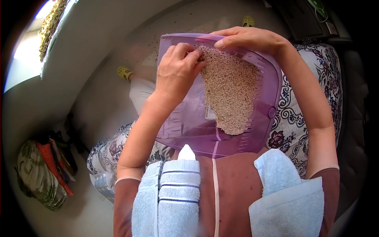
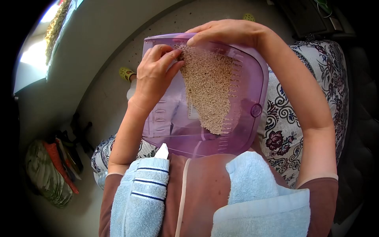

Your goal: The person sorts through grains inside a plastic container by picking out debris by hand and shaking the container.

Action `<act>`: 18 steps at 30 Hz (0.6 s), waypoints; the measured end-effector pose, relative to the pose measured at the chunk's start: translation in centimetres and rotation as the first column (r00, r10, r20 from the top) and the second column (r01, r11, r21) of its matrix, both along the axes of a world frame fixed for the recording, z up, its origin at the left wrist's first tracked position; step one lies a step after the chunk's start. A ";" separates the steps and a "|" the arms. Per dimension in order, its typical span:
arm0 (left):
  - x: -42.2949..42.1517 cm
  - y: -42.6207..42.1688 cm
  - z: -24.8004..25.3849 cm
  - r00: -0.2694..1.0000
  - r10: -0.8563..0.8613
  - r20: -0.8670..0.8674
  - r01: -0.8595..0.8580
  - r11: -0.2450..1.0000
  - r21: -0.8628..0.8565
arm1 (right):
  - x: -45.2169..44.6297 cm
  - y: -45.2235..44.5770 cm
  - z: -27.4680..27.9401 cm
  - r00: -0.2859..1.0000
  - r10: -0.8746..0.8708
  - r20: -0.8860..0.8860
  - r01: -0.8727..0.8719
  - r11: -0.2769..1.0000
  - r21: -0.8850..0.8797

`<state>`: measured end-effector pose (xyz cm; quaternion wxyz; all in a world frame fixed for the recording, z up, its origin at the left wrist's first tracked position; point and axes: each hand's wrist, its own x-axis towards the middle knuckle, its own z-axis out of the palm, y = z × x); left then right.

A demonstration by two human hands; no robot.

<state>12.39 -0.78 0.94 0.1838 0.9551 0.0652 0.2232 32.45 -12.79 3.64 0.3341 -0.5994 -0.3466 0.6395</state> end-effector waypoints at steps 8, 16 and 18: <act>-0.5 0.4 -0.4 0.999 0.027 -0.045 -0.029 0.998 -0.055 | 0.0 0.2 -0.1 1.000 0.012 -0.018 -0.012 1.000 0.005; -0.3 2.1 0.8 0.973 0.136 -0.187 -0.223 0.765 -0.604 | -0.1 0.2 0.6 0.997 0.038 0.069 -0.036 0.999 -0.026; -0.4 2.3 0.7 0.968 0.158 -0.195 -0.247 0.732 -0.635 | -0.1 0.1 0.5 0.997 0.040 0.073 -0.039 0.999 -0.014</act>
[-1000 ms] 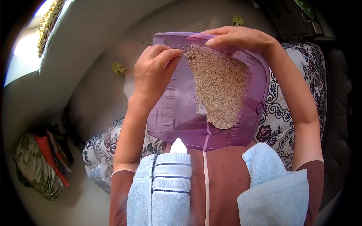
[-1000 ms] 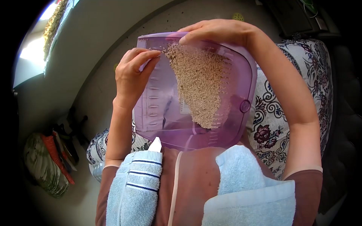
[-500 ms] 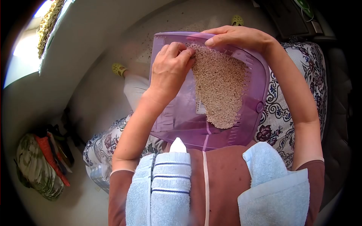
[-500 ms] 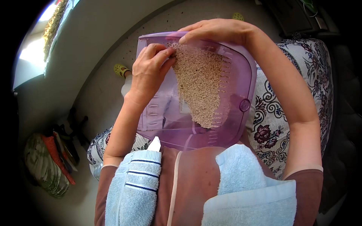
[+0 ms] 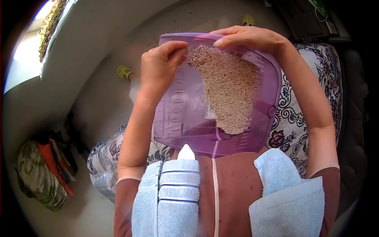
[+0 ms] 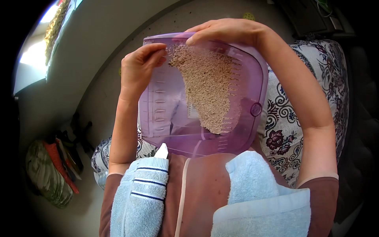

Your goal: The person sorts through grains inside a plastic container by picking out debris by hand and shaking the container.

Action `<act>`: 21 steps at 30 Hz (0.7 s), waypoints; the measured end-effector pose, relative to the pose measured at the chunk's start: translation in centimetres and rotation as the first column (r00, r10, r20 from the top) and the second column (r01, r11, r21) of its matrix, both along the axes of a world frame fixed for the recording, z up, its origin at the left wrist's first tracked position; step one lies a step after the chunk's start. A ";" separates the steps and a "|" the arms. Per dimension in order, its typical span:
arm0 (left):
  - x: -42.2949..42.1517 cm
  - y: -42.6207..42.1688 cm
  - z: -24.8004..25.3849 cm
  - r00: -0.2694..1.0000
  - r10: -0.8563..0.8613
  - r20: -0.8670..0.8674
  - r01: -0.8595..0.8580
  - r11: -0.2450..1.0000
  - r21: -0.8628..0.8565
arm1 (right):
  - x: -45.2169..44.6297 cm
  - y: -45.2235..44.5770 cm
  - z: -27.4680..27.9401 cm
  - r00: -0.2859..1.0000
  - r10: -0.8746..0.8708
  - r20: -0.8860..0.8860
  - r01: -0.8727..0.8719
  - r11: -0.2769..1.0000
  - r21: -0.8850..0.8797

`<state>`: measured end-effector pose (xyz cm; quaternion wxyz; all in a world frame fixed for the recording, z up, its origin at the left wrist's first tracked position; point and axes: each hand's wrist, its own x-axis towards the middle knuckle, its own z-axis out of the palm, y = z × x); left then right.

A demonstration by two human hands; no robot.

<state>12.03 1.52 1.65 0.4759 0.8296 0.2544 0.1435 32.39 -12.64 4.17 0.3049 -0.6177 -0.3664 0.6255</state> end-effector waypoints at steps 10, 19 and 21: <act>-0.9 1.0 1.0 0.996 0.088 -0.024 -0.090 0.991 -0.096 | -0.2 -0.2 -1.0 0.998 -0.033 -0.058 0.039 0.995 0.089; -1.6 3.6 -0.1 0.949 0.286 0.134 -0.295 0.954 0.057 | -0.2 -0.4 0.2 1.000 -0.014 -0.017 0.014 1.000 0.003; -1.9 3.8 0.3 0.953 0.263 0.152 -0.303 0.797 0.522 | -0.3 -0.4 0.2 1.000 -0.017 -0.015 0.017 1.000 -0.006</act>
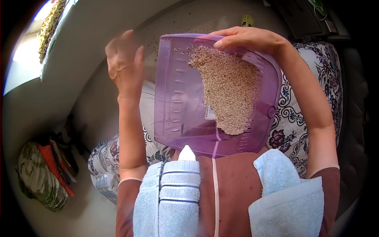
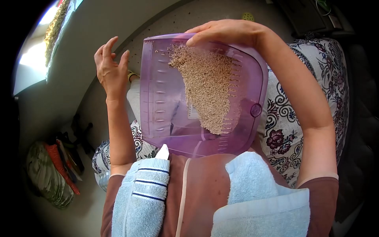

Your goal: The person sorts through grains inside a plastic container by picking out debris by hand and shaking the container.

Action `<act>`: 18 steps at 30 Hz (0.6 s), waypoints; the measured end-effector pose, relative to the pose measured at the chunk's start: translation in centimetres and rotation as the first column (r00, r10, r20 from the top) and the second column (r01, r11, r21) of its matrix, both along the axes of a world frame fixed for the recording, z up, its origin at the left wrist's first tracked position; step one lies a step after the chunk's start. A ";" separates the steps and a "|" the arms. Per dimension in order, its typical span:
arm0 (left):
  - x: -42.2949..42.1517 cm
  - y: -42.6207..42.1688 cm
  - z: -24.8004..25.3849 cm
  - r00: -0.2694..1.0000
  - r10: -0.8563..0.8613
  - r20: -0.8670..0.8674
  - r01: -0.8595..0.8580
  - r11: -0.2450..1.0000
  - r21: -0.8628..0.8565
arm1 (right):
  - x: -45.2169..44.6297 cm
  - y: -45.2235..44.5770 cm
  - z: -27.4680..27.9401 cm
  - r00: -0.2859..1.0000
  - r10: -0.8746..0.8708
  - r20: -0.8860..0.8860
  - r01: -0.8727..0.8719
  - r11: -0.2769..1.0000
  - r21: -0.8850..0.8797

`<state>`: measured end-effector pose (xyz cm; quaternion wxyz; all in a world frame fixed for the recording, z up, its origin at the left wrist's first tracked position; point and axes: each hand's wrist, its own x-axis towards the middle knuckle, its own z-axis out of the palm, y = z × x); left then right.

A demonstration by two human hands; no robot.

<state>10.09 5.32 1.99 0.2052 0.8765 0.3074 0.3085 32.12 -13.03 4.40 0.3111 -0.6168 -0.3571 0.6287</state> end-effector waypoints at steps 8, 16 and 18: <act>2.3 -3.5 -0.8 0.887 -0.448 -0.107 0.455 0.889 0.052 | -0.2 0.3 -0.5 1.000 -0.023 -0.017 0.024 0.999 0.049; 2.9 -3.3 -1.1 0.830 -0.472 -0.296 0.551 0.776 0.308 | -0.2 -0.1 0.2 0.999 -0.021 -0.024 0.023 0.998 0.053; 2.8 -3.3 -1.0 0.831 -0.469 -0.299 0.551 0.770 0.322 | -0.2 -0.1 0.2 1.000 -0.015 -0.008 0.015 0.999 0.038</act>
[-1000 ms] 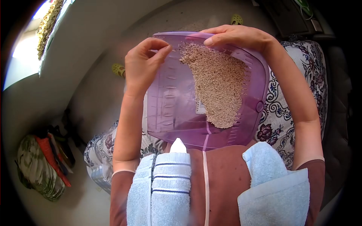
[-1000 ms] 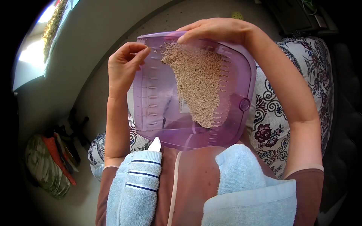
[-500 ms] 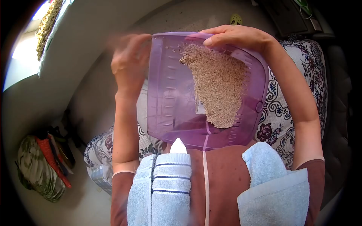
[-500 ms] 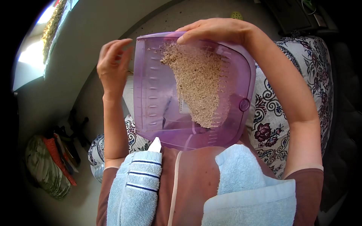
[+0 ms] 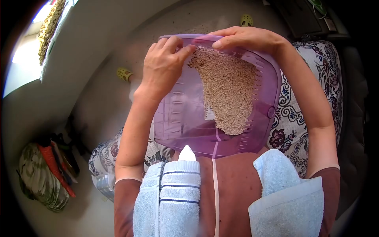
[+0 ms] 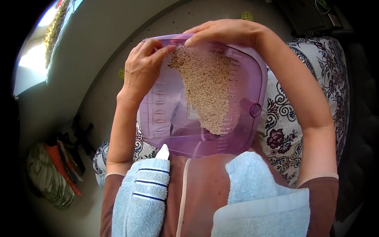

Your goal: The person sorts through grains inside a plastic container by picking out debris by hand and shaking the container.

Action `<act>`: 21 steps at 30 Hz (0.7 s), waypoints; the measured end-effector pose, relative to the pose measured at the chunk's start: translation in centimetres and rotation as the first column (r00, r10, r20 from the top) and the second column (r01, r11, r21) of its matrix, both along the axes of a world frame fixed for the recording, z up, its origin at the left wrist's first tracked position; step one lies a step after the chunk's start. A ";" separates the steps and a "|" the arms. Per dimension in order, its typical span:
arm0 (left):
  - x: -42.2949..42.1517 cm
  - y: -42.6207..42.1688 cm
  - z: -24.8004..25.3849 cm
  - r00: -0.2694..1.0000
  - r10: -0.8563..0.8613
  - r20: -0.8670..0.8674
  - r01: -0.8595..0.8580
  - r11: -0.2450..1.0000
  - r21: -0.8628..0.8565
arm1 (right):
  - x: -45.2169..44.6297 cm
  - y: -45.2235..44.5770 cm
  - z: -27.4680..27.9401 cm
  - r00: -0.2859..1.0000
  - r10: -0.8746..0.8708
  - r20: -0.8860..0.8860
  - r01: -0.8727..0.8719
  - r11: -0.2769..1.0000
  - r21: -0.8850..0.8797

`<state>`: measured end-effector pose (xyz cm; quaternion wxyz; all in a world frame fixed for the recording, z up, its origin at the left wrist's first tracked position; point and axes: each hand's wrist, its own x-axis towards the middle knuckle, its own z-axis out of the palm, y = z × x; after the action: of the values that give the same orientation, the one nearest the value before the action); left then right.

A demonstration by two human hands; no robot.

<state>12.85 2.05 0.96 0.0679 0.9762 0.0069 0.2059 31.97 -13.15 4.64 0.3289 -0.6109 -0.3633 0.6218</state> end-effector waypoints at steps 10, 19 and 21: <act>-1.5 1.6 0.3 0.985 0.171 0.024 -0.152 0.925 -0.349 | 0.4 0.2 -1.4 1.000 0.010 0.010 -0.010 1.000 0.023; -1.1 1.2 0.6 0.973 0.227 -0.034 -0.210 0.822 -0.529 | 0.0 0.5 -0.7 1.000 0.009 -0.011 -0.009 1.000 -0.004; -0.7 1.0 0.4 0.977 0.209 -0.033 -0.203 0.878 -0.433 | 0.1 0.6 -0.2 0.999 0.029 0.037 -0.028 0.999 -0.035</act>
<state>12.12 3.09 1.32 0.2612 0.9287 0.1556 0.2124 32.04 -12.58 4.39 0.3028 -0.6227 -0.3672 0.6211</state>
